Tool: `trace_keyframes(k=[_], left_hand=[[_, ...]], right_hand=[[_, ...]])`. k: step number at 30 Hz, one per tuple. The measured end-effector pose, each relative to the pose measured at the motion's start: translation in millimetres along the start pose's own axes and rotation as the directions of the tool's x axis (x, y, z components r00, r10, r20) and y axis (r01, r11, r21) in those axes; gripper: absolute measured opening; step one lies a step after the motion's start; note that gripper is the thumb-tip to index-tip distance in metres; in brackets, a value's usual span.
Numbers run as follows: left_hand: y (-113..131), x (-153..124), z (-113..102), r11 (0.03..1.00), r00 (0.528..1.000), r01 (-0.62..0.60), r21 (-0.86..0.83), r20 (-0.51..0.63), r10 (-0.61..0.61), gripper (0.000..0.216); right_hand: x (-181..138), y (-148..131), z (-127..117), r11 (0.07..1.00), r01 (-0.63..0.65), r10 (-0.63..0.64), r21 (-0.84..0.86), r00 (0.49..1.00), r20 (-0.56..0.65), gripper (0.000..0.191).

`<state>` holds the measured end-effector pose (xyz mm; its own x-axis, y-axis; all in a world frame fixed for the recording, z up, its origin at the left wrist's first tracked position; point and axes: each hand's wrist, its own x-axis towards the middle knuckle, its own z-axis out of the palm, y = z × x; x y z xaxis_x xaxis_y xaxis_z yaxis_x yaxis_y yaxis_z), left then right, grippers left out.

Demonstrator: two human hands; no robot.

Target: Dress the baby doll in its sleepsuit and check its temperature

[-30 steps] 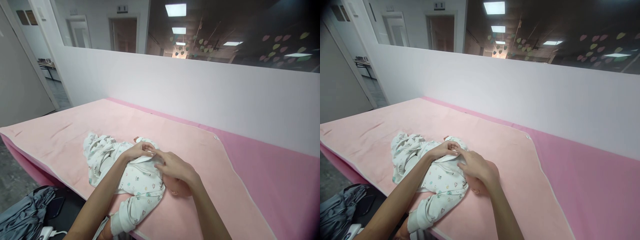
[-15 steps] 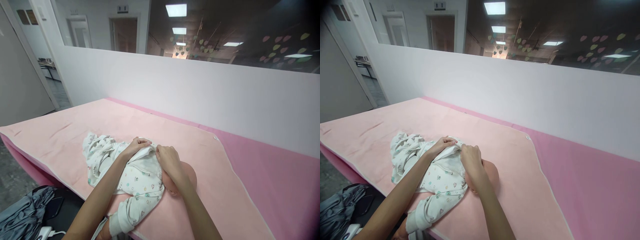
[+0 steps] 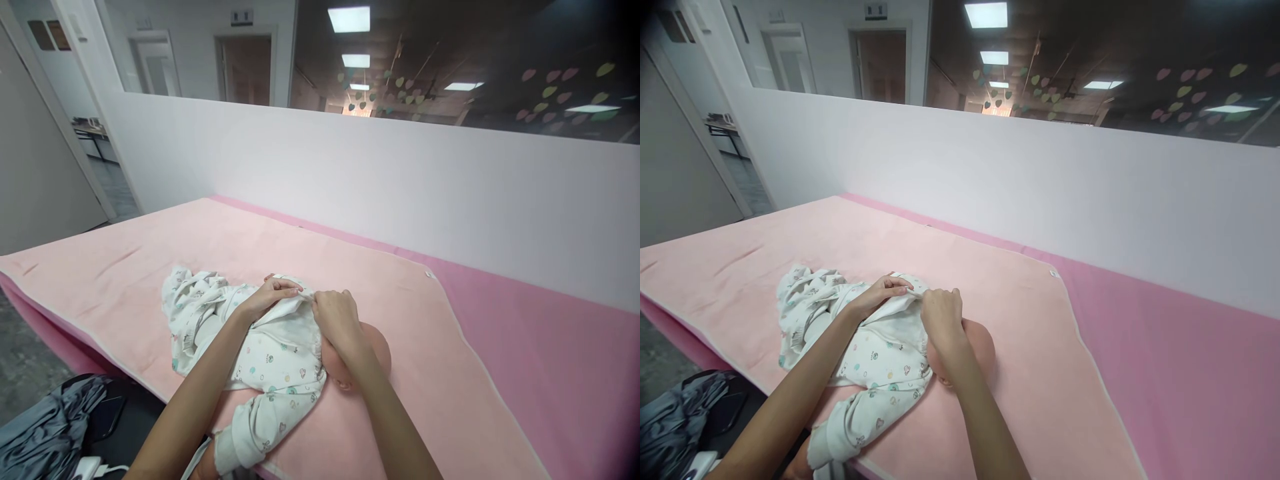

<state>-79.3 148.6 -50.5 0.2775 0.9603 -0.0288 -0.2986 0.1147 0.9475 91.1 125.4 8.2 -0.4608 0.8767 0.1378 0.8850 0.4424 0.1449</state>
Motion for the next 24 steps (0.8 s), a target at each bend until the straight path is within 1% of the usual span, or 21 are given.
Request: trace_keyframes(k=[4,7,11,14,17,20,22,24], left_hand=[[0.6,-0.9,1.0,1.000,1.000,-0.010,0.004,0.017,0.010,0.027],[1.9,-3.0,2.5,0.999,0.998,-0.017,0.031,0.063,0.015,0.028],[4.0,-5.9,4.5,0.998,0.991,-0.023,0.061,0.130,0.015,0.029],[3.8,-5.6,4.4,0.997,0.988,-0.036,0.062,0.154,0.026,0.028],[2.2,-3.7,3.0,0.996,0.992,-0.019,0.083,0.124,0.008,0.028],[0.8,-2.3,1.7,0.998,0.997,0.004,0.069,0.082,-0.010,0.029],[0.3,-1.9,1.2,0.999,0.998,0.007,0.044,0.067,-0.010,0.029],[0.0,-1.6,0.7,0.999,0.998,0.004,0.035,0.070,-0.006,0.029]], right_hand=[[-1.7,-3.3,-1.7,0.999,0.025,-0.025,0.030,1.000,0.010,0.031],[-1.4,-8.2,0.7,0.998,0.044,-0.044,0.035,0.999,0.013,0.030],[1.0,-12.3,7.5,0.998,0.063,-0.063,-0.005,0.998,0.012,0.024],[0.8,-9.2,7.9,0.996,0.090,-0.090,-0.027,0.996,0.010,0.026],[-2.4,-1.1,-2.1,0.999,0.046,-0.046,-0.009,0.999,-0.002,0.029],[-7.3,10.4,-19.3,0.999,-0.025,0.025,0.024,1.000,0.004,0.029],[-11.4,20.2,-30.9,0.995,-0.059,0.059,0.076,0.998,0.003,0.028],[-17.1,31.9,-40.8,0.983,-0.088,0.091,0.163,0.996,-0.009,0.028]])
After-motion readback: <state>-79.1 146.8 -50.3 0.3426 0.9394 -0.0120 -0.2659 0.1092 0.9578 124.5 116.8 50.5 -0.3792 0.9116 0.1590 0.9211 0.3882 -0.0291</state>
